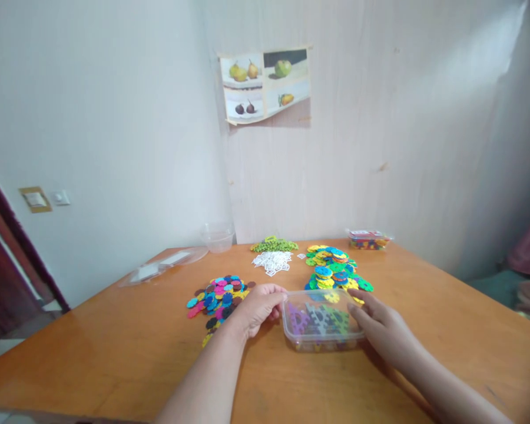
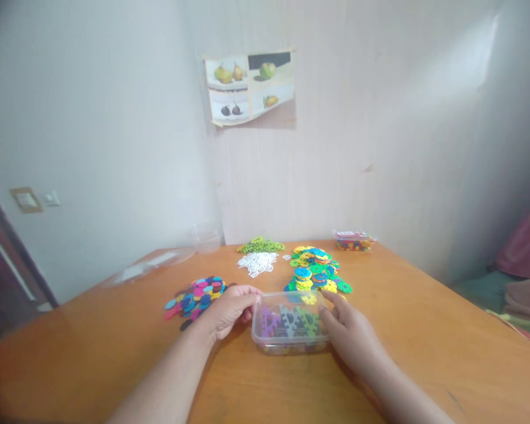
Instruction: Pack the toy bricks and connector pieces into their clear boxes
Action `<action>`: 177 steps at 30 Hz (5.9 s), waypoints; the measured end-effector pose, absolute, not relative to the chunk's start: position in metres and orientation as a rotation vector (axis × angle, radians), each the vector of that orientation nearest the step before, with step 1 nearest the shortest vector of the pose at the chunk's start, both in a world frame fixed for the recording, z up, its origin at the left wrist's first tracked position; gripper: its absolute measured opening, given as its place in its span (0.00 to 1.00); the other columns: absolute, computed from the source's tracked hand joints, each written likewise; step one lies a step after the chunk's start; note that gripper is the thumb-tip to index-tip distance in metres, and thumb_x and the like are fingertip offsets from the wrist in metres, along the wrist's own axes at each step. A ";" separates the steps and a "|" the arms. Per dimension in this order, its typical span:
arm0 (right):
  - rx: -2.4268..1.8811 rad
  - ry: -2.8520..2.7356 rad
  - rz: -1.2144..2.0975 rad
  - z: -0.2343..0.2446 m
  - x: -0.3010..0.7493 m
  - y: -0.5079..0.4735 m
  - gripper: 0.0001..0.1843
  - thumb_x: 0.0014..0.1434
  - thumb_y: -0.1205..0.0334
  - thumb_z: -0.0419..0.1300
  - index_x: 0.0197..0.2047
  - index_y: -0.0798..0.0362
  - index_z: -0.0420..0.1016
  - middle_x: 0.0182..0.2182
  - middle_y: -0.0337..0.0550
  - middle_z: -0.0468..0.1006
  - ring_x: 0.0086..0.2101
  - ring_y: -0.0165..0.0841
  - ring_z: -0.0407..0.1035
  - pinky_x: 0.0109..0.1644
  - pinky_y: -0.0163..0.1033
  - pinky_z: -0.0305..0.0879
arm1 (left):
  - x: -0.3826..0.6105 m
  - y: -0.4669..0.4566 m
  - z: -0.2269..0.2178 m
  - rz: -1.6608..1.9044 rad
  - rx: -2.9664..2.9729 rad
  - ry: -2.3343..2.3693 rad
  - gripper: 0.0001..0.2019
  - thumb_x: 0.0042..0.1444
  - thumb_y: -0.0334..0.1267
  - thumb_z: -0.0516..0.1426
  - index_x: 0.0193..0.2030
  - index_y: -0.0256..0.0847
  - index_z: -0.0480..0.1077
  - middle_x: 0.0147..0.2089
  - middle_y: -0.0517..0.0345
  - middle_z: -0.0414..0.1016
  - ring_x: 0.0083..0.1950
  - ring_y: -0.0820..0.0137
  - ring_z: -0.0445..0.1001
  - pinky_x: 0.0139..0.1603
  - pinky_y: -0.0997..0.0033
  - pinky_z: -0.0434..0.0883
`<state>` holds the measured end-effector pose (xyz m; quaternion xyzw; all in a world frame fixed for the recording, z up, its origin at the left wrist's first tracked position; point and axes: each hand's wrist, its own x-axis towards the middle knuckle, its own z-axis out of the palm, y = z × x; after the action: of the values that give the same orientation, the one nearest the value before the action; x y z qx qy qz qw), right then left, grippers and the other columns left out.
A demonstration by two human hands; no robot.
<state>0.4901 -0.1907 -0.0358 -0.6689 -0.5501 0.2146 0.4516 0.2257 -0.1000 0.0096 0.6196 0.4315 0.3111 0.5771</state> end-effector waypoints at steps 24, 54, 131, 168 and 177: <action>-1.305 -1.566 0.686 0.010 0.506 -0.187 0.28 0.65 0.41 0.51 0.60 0.47 0.72 0.61 0.44 0.70 0.61 0.41 0.61 0.69 0.50 0.50 | 0.221 -0.114 0.020 0.670 2.376 0.860 0.43 0.50 0.61 0.61 0.70 0.47 0.56 0.73 0.48 0.52 0.72 0.50 0.52 0.70 0.49 0.53; -1.437 -1.503 0.651 -0.023 0.501 -0.186 0.27 0.65 0.52 0.50 0.64 0.50 0.67 0.63 0.45 0.68 0.62 0.42 0.61 0.68 0.51 0.52 | 0.231 -0.126 0.028 0.437 2.348 0.945 0.50 0.40 0.58 0.66 0.70 0.45 0.56 0.73 0.47 0.50 0.72 0.47 0.51 0.70 0.49 0.54; -1.560 -2.510 -0.073 0.021 0.453 -0.186 0.41 0.64 0.33 0.44 0.71 0.49 0.54 0.70 0.52 0.52 0.69 0.51 0.42 0.69 0.62 0.41 | 0.212 -0.121 0.030 0.404 1.652 0.860 0.24 0.51 0.39 0.59 0.54 0.40 0.58 0.29 0.64 0.70 0.27 0.73 0.70 0.27 0.75 0.63; -1.246 -2.305 -0.309 0.009 0.480 -0.235 0.16 0.64 0.58 0.56 0.54 0.50 0.74 0.40 0.49 0.75 0.41 0.40 0.65 0.47 0.48 0.64 | 0.226 -0.167 0.004 1.025 2.910 0.674 0.14 0.60 0.32 0.56 0.52 0.45 0.73 0.52 0.49 0.75 0.53 0.62 0.72 0.55 0.56 0.71; -1.184 -2.264 -0.497 -0.003 0.481 -0.233 0.13 0.66 0.61 0.55 0.51 0.49 0.76 0.38 0.47 0.75 0.39 0.37 0.66 0.44 0.44 0.64 | 0.226 -0.167 -0.003 1.034 2.950 0.654 0.16 0.62 0.32 0.54 0.55 0.47 0.74 0.54 0.52 0.78 0.55 0.64 0.76 0.57 0.57 0.73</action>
<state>0.4812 -0.2325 -0.0035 -0.4385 -0.8384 -0.1840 0.2663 0.2258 -0.1669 -0.0031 0.9234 0.2048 0.3236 -0.0259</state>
